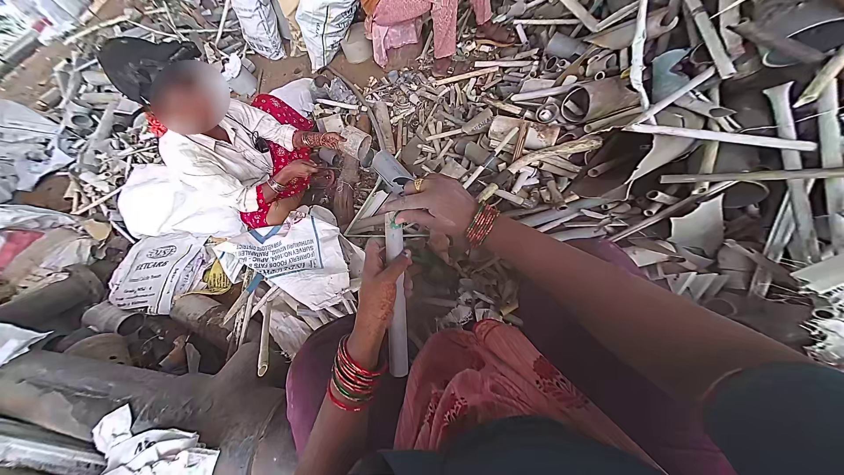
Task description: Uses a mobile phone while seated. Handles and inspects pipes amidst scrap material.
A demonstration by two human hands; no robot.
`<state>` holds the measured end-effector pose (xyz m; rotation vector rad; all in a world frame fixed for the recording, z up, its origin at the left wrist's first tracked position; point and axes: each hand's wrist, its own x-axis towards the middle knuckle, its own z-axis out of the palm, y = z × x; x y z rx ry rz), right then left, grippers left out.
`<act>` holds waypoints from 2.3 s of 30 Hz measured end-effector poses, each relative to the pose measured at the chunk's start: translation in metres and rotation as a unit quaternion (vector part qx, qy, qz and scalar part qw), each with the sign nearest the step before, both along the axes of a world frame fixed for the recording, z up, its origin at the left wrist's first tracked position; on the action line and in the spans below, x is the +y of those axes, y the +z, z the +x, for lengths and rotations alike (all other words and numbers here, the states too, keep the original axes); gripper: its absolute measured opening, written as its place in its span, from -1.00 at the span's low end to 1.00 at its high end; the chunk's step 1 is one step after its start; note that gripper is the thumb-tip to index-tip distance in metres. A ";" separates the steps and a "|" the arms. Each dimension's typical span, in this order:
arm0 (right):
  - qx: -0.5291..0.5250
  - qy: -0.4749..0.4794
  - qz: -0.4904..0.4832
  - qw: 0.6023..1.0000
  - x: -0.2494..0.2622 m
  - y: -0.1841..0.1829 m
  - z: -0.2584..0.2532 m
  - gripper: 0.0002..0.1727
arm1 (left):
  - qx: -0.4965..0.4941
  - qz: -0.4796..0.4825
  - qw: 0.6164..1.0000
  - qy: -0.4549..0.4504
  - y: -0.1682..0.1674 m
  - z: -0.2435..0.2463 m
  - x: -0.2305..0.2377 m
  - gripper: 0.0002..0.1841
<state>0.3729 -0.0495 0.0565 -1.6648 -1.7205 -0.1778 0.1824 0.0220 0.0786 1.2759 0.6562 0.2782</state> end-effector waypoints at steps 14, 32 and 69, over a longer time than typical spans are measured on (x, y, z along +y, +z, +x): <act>0.122 -0.043 -0.057 0.990 -0.006 0.013 -0.017 -0.47 | -0.025 -0.035 0.999 0.018 0.002 0.000 -0.001 -0.83; 0.043 -0.059 -0.001 0.997 -0.003 0.005 -0.014 -0.66 | -0.014 -0.015 0.999 0.037 0.001 0.001 0.000 -0.85; 0.035 -0.076 -0.001 0.997 -0.002 -0.008 -0.031 -0.57 | 0.018 -0.029 0.999 -0.015 0.006 -0.002 -0.004 -0.83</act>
